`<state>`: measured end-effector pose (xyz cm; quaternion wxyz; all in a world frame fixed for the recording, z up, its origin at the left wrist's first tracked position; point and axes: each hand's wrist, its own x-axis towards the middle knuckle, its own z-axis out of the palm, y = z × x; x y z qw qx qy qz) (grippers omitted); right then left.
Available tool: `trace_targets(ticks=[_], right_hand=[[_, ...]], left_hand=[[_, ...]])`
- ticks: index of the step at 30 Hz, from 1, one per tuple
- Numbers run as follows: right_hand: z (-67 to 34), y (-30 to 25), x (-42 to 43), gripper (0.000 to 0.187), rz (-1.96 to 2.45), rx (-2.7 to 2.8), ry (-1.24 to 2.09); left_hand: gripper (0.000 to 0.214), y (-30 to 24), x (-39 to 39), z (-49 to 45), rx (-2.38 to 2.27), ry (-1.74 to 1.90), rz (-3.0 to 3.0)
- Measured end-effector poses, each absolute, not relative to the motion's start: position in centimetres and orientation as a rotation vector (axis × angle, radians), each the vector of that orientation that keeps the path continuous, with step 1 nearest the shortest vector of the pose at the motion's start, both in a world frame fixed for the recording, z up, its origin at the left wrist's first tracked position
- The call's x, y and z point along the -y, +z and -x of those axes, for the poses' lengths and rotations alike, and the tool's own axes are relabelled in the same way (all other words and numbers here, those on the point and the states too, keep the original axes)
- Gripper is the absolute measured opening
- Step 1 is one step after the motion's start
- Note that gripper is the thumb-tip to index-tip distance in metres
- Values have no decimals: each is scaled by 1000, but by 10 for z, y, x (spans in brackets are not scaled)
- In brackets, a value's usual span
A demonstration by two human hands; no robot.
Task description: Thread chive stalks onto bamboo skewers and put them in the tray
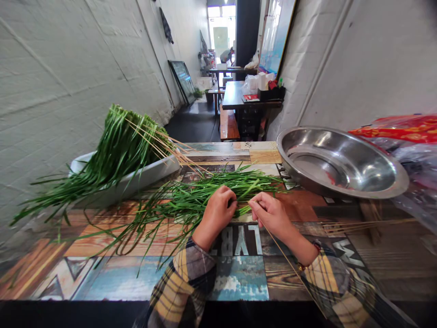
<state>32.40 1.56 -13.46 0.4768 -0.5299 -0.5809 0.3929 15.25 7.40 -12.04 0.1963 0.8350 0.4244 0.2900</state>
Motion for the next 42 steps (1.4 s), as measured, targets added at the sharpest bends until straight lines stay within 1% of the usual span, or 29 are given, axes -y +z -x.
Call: trace_targets(ticks=[3, 8, 10, 14, 20, 26, 30, 34, 38, 42], right_hand=[[-325, -132, -17, 26, 1257, 1288, 1017], [-325, -126, -19, 33, 1198, 1107, 1121], [-324, -125, -19, 36, 1184, 1063, 1158], [-323, -124, -17, 35, 1186, 1079, 1166], [-322, -120, -13, 34, 1198, 1127, 1099], [-325, -122, -17, 31, 1185, 1075, 1088], [-325, -122, -16, 34, 1192, 1095, 1101], [-323, -123, -15, 33, 1189, 1111, 1118], [-323, -125, -16, 34, 1182, 1085, 1151], [-322, -126, -15, 34, 1182, 1063, 1175]], left_hand=[[15, -122, -77, -153, -1187, 1027, -2124], [38, -123, -74, -157, -1040, 1026, -1948], [36, -119, -71, -159, -1026, 1013, -1970], [17, -114, -69, -160, -1024, 1019, -1966], [9, -119, -72, -158, -1096, 1081, -2014], [14, -118, -70, -161, -1062, 1012, -2056], [21, -114, -67, -161, -976, 1011, -2061], [22, -112, -67, -160, -904, 1018, -2052], [16, -114, -68, -161, -943, 1146, -2007], [14, -116, -67, -162, -1013, 1126, -2015]])
